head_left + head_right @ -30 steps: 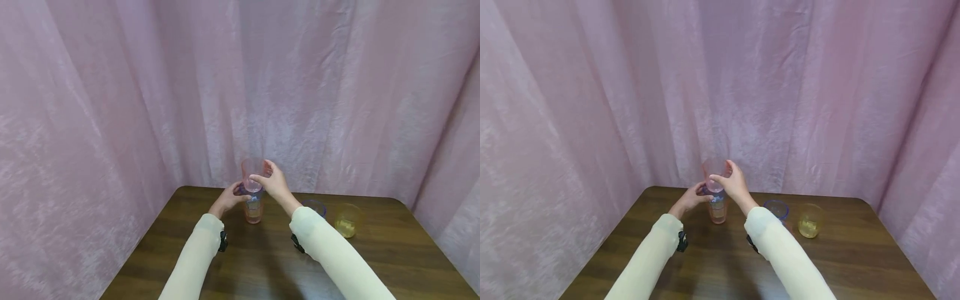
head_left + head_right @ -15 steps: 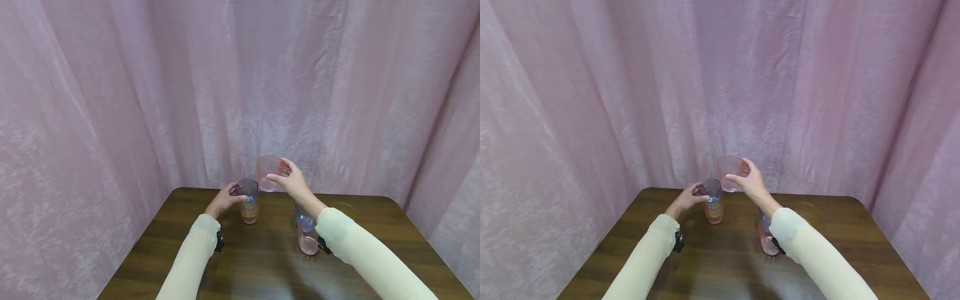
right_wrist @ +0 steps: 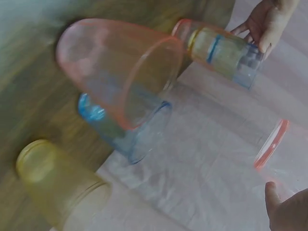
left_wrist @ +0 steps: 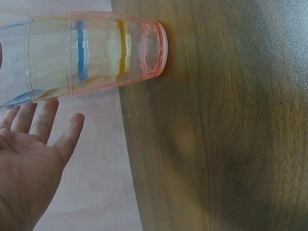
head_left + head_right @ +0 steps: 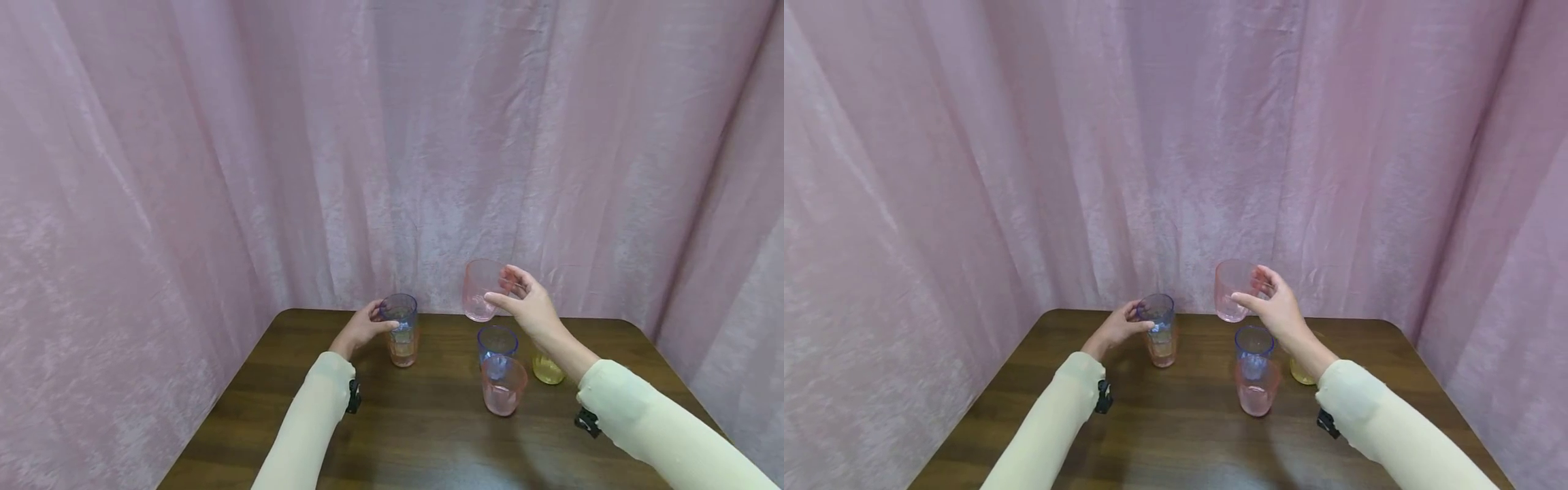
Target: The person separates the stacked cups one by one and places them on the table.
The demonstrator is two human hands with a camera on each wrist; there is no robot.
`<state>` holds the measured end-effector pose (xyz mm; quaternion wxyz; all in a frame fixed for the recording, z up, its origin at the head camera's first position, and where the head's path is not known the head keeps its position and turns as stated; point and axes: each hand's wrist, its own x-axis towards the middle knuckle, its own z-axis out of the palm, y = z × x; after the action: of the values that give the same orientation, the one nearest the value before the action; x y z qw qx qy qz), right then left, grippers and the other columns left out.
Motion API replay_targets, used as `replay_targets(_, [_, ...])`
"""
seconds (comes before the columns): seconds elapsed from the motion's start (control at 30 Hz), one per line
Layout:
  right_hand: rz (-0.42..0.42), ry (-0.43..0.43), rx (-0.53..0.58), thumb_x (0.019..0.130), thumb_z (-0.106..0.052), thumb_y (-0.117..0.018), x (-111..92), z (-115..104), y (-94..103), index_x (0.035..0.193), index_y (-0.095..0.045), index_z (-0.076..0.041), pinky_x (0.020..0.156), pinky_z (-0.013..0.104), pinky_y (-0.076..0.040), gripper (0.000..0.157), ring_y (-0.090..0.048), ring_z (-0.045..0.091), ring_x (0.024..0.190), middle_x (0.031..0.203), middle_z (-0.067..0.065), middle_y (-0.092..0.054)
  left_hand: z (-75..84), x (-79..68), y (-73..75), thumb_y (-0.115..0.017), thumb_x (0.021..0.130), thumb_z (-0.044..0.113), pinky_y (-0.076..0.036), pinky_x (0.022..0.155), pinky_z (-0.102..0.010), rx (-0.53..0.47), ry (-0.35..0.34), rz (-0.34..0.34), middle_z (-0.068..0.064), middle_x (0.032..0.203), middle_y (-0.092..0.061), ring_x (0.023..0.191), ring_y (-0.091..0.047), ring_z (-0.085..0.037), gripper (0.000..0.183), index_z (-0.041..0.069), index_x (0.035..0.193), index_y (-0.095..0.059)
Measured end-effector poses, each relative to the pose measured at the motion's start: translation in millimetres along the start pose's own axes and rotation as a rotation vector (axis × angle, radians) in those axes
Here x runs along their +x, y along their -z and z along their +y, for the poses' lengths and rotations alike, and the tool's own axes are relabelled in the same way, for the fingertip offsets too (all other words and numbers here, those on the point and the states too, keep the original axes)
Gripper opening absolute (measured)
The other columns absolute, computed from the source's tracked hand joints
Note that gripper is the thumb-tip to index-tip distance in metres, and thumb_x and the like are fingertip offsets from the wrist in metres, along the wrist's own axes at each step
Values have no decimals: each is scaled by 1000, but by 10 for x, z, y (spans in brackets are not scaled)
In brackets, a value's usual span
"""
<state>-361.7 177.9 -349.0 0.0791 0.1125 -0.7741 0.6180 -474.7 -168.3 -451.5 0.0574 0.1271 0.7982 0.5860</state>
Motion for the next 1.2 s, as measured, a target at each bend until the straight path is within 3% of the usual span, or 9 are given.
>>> replay_targets(0.3, [53, -14, -62, 93, -31, -72, -266, 99, 347, 157, -19, -5, 114, 49, -31, 87, -34, 34, 142, 157, 16, -32, -1, 15, 29, -80, 86, 22, -35, 112, -48, 5, 5, 2, -16, 150, -45, 139, -40, -34, 76, 4, 149, -40])
replay_targets(0.5, [90, -24, -89, 94, -31, -71, -417, 208, 493, 157, -21, -5, 99, 16, -44, 84, -39, 31, 139, 155, 19, -35, -1, 16, 35, -79, 87, 18, -35, 112, -49, -17, 0, -2, -18, 149, -47, 138, -41, -34, 72, 3, 147, -42])
replay_targets(0.6, [116, -44, -130, 94, -32, -70, -492, 271, 547, 156, -24, -5, 90, 8, -43, 82, -45, 21, 134, 154, 19, -37, -9, 19, 42, -78, 88, 16, -35, 112, -49, -26, -4, -5, -19, 148, -47, 138, -42, -35, 71, 2, 147, -42])
replay_targets(0.7, [134, -71, -178, 94, -34, -70, -552, 329, 602, 156, -25, -6, 89, 8, -43, 82, -47, 17, 132, 153, 18, -38, -19, 24, 45, -78, 88, 17, -35, 112, -49, -28, 2, -5, -20, 148, -46, 138, -42, -35, 72, 1, 147, -41])
replay_targets(0.87, [124, -94, -193, 95, -33, -69, -653, 436, 688, 157, -20, -6, 106, 27, -42, 83, -35, 35, 141, 157, 19, -31, -10, 12, 59, -80, 87, 22, -33, 113, -50, -14, 28, -6, -20, 150, -44, 139, -40, -36, 78, 3, 150, -38])
replay_targets(1.1, [124, -87, -219, 94, -30, -70, -802, 666, 759, 155, -23, -3, 98, 12, -41, 82, -38, 24, 140, 156, 20, -33, 17, -6, 73, -79, 87, 22, -30, 114, -53, -21, 26, -18, -22, 152, -40, 140, -37, -39, 82, 2, 152, -33])
replay_targets(1.2, [101, -110, -210, 95, -29, -70, -856, 758, 772, 156, -19, -2, 111, 33, -37, 84, -34, 33, 142, 157, 21, -29, 14, -14, 72, -78, 88, 20, -30, 114, -54, -31, 18, -21, -23, 151, -41, 140, -37, -39, 80, 1, 152, -34])
